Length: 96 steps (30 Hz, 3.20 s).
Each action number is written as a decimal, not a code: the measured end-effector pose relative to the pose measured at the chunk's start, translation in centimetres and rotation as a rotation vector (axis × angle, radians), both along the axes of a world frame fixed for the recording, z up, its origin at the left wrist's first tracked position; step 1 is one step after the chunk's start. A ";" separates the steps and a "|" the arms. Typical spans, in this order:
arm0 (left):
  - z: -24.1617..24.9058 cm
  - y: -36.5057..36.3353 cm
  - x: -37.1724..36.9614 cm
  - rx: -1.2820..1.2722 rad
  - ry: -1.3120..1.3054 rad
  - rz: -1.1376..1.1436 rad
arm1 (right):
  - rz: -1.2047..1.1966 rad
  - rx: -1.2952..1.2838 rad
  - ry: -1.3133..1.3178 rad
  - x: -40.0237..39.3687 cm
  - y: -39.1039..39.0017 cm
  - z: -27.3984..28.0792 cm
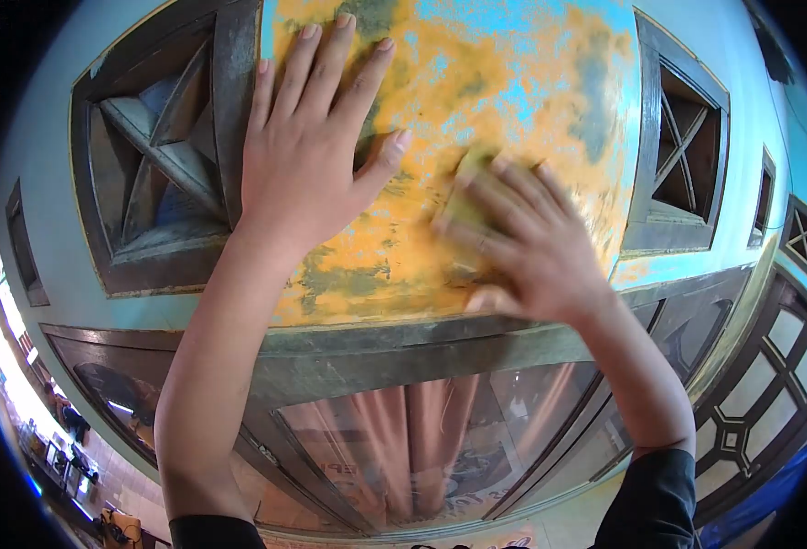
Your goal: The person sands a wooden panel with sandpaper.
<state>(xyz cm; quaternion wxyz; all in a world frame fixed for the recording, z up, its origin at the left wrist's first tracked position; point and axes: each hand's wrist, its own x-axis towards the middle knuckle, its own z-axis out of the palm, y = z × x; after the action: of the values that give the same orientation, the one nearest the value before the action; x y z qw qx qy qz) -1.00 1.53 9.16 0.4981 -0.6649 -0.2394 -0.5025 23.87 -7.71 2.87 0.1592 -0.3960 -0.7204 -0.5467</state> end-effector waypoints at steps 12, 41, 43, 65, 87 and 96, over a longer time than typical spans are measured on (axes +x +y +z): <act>0.0 -0.2 0.2 0.035 -0.004 0.037 | 0.084 0.182 0.126 1.1 0.5 1.9; 0.4 -1.2 -0.4 -0.109 0.051 0.076 | 0.086 0.169 0.177 -1.0 0.9 0.1; 0.4 -1.1 -0.4 -0.092 0.051 0.083 | 0.044 -0.030 0.038 -2.1 0.7 -2.5; -0.3 -0.1 -0.1 0.039 -0.004 -0.021 | -0.055 0.025 -0.019 -0.2 0.6 -0.1; -3.5 -0.9 -0.5 -0.088 0.057 -0.023 | 0.001 0.087 -0.139 0.4 1.2 -1.1; -6.2 -1.0 -1.1 -0.174 0.104 -0.020 | -0.009 0.039 -0.157 -0.1 1.3 -2.7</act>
<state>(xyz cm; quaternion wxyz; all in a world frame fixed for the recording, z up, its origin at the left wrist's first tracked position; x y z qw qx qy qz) -2.06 0.56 2.91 0.4449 -0.7333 -0.2494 -0.4496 23.80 -6.37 0.15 0.1075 -0.3522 -0.7180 -0.5907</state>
